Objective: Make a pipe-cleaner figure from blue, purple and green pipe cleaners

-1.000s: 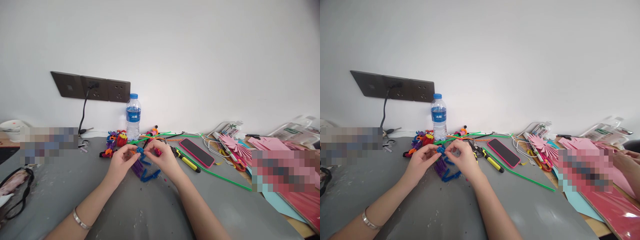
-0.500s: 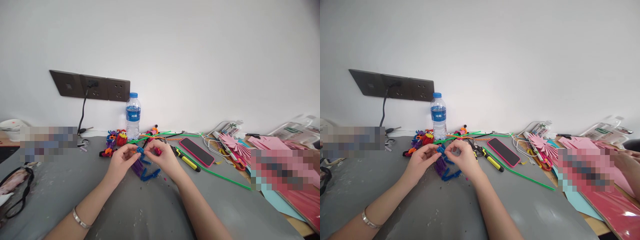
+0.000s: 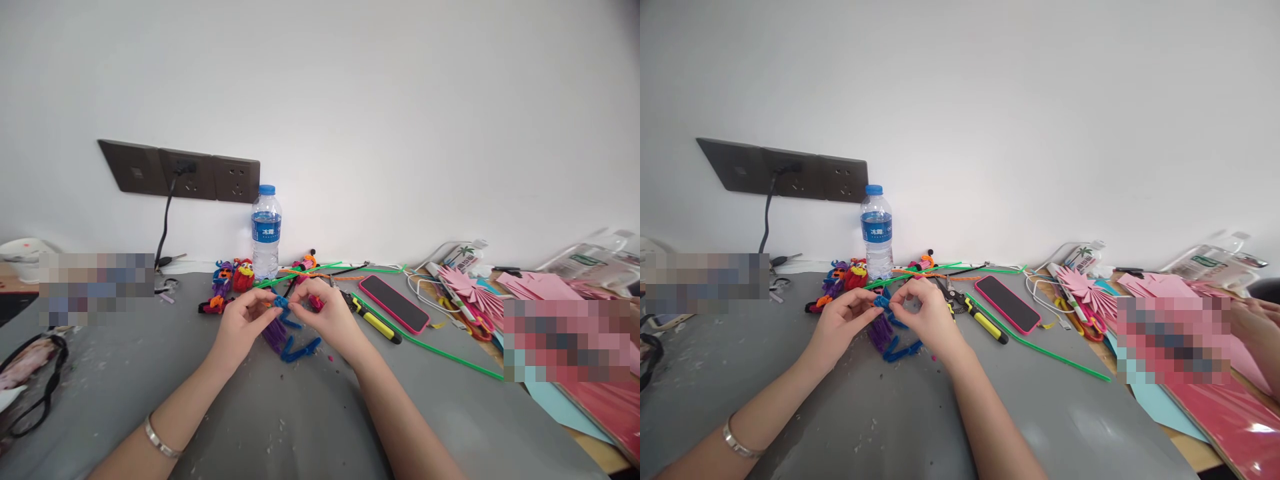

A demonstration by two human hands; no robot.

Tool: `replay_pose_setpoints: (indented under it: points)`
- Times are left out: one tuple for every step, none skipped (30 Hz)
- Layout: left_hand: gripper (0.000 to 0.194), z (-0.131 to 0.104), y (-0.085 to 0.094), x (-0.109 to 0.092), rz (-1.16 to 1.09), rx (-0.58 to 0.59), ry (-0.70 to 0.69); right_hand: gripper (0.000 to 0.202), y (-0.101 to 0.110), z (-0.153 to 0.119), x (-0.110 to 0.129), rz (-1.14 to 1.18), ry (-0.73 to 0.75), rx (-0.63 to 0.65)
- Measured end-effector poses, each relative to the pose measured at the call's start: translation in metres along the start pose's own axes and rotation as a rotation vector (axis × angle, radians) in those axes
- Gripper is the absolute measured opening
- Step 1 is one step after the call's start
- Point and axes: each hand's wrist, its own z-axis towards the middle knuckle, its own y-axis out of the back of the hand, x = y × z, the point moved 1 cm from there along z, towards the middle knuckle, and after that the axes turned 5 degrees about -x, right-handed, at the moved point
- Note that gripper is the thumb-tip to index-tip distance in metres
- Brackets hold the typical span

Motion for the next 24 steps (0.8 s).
replay_pose_setpoints:
  points:
    - [0.016, 0.0004, 0.0001, 0.0003, 0.001, -0.003, -0.003, 0.010, 0.0000, 0.0000, 0.0003, 0.000, 0.009, -0.001]
    - [0.016, 0.0006, 0.0002, 0.0006, 0.003, -0.004, -0.007, 0.010, 0.0000, 0.0000, 0.0004, -0.001, 0.017, -0.003]
    - [0.015, 0.0008, 0.0003, 0.0008, 0.006, -0.001, -0.011, 0.010, 0.0000, 0.0000, 0.0004, -0.002, 0.023, -0.005]
    - [0.015, 0.0007, 0.0006, 0.0008, 0.010, 0.002, -0.014, 0.010, -0.0001, 0.0000, 0.0002, -0.006, 0.027, -0.006]
    - [0.015, 0.0005, 0.0008, 0.0006, 0.014, 0.005, -0.016, 0.010, -0.0001, -0.0001, -0.0001, -0.009, 0.031, -0.007]
    - [0.015, 0.0001, 0.0011, 0.0003, 0.016, 0.007, -0.017, 0.010, -0.0002, -0.0003, -0.0004, -0.011, 0.032, -0.006]
    - [0.014, -0.0003, 0.0013, -0.0002, 0.017, 0.008, -0.017, 0.010, -0.0003, -0.0004, -0.0007, -0.012, 0.033, -0.007]
    - [0.014, -0.0007, 0.0014, -0.0007, 0.016, 0.008, -0.017, 0.010, -0.0003, -0.0005, -0.0009, -0.011, 0.033, -0.007]
    - [0.014, -0.0010, 0.0015, -0.0011, 0.015, 0.007, -0.017, 0.011, -0.0004, -0.0007, -0.0011, -0.010, 0.033, -0.008]
    - [0.014, -0.0011, 0.0014, -0.0014, 0.014, 0.005, -0.018, 0.011, -0.0004, -0.0008, -0.0013, -0.009, 0.034, -0.008]
    - [0.013, -0.0010, 0.0013, -0.0016, 0.014, 0.004, -0.019, 0.011, -0.0004, -0.0009, -0.0016, -0.008, 0.036, -0.009]
    - [0.013, -0.0008, 0.0011, -0.0017, 0.017, 0.005, -0.021, 0.011, -0.0004, -0.0009, -0.0019, -0.008, 0.037, -0.007]
    - [0.012, -0.0005, 0.0010, -0.0017, 0.022, 0.005, -0.022, 0.011, -0.0003, -0.0010, -0.0022, -0.009, 0.039, -0.006]
    - [0.012, -0.0001, 0.0009, -0.0016, 0.027, 0.004, -0.023, 0.010, -0.0003, -0.0009, -0.0024, -0.009, 0.042, -0.002]
    - [0.011, 0.0002, 0.0008, -0.0015, 0.032, 0.004, -0.024, 0.010, -0.0002, -0.0009, -0.0026, -0.010, 0.043, 0.001]
    - [0.011, 0.0005, 0.0008, -0.0013, 0.037, 0.001, -0.025, 0.010, 0.0000, -0.0008, -0.0026, -0.010, 0.044, 0.004]
    - [0.011, 0.0006, 0.0010, -0.0012, 0.039, -0.004, -0.027, 0.010, 0.0002, -0.0007, -0.0025, -0.010, 0.045, 0.006]
    - [0.011, 0.0006, 0.0011, -0.0010, 0.041, -0.011, -0.028, 0.010, 0.0005, -0.0006, -0.0023, -0.010, 0.046, 0.007]
    - [0.012, 0.0006, 0.0013, -0.0007, 0.041, -0.018, -0.029, 0.010, 0.0007, -0.0006, -0.0021, -0.010, 0.046, 0.008]
    - [0.012, 0.0005, 0.0015, -0.0004, 0.040, -0.024, -0.029, 0.010, 0.0010, -0.0005, -0.0018, -0.009, 0.046, 0.009]
    - [0.012, 0.0005, 0.0016, 0.0000, 0.041, -0.029, -0.029, 0.010, 0.0012, -0.0006, -0.0015, -0.008, 0.047, 0.009]
    - [0.012, 0.0005, 0.0017, 0.0005, 0.041, -0.033, -0.028, 0.010, 0.0013, -0.0006, -0.0013, -0.008, 0.047, 0.009]
    - [0.012, 0.0005, 0.0018, 0.0009, 0.043, -0.035, -0.027, 0.010, 0.0014, -0.0006, -0.0011, -0.009, 0.047, 0.010]
    - [0.012, 0.0007, 0.0018, 0.0013, 0.046, -0.036, -0.027, 0.009, 0.0015, -0.0005, -0.0010, -0.009, 0.046, 0.011]
